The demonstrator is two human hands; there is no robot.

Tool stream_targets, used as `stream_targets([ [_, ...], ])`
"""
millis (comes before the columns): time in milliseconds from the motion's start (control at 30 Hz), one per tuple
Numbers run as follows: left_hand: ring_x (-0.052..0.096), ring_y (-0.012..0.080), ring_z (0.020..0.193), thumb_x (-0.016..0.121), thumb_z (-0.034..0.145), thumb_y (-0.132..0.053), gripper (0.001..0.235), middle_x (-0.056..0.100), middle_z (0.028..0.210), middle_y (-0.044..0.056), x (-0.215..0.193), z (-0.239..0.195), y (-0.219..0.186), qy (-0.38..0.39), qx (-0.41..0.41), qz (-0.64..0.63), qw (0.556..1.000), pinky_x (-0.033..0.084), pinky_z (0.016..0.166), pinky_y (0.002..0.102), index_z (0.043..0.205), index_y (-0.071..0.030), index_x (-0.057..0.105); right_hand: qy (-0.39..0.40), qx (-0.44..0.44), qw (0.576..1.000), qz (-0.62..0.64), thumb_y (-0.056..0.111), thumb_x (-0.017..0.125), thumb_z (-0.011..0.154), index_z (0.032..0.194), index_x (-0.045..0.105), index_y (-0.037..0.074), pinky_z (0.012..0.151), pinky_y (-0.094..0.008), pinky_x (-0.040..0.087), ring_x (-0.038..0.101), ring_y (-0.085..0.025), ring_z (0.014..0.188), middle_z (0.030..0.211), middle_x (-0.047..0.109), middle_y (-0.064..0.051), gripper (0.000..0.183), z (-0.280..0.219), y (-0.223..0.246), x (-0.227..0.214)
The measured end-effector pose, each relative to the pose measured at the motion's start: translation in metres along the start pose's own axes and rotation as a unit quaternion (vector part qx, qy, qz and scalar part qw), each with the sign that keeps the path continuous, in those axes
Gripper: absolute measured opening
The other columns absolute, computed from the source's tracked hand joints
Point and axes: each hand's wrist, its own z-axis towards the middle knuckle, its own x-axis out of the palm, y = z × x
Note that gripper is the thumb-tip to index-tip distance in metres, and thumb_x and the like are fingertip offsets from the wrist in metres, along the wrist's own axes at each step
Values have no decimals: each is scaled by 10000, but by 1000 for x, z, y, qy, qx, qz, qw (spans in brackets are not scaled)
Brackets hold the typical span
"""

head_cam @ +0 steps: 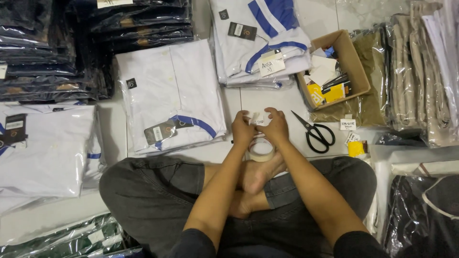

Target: The person sits on the floor surrounded by stacks of packaged shirts and writes on a small piece of paper using a marker. They then use scissors to cut a piece of tape and attach the labeled paper to a shirt package, repeating the process for other items.

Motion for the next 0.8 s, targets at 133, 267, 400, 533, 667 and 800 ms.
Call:
stream_targets([
  [133,542,151,718,645,669,-6,291,558,763,34,-19,-4,-14,16,35,0,999,453,655,283,945,-81,593,12,-58,996,68,284,815,548,955,632,176,796,-339,451,561,-260,923,935,557,-61,459,16,-24,6],
  [267,494,110,628,674,646,-43,246,541,687,15,-69,-32,-39,5,79,-47,996,436,582,241,886,-75,626,100,-140,952,255,55,694,671,924,628,46,654,-210,449,533,-80,664,713,591,-38,261,-17,24,-15],
  [400,531,149,608,732,612,-105,268,552,630,51,-130,-37,-15,13,88,37,995,458,581,275,868,-98,655,161,-100,930,314,61,686,712,944,624,27,573,-168,463,551,-53,600,697,582,-21,243,-63,65,-2],
  [533,591,311,716,664,670,-93,263,608,742,192,-200,-56,-37,15,57,90,994,464,682,384,924,-30,633,164,-101,931,309,79,717,697,900,639,51,548,-174,473,567,-62,592,680,578,-20,219,-80,72,64],
  [667,597,286,712,623,709,-94,169,613,751,130,-244,-64,-66,-134,87,179,971,462,643,375,873,-55,622,103,-79,952,277,118,786,634,989,523,71,584,-222,505,605,-121,623,692,597,-71,444,-97,96,92],
  [800,561,242,720,787,578,-264,385,584,763,65,-260,-49,-55,-109,121,242,957,453,657,343,869,-82,612,49,-90,975,199,158,776,651,863,468,83,549,-238,491,611,-144,624,695,629,-91,381,-105,119,104],
])
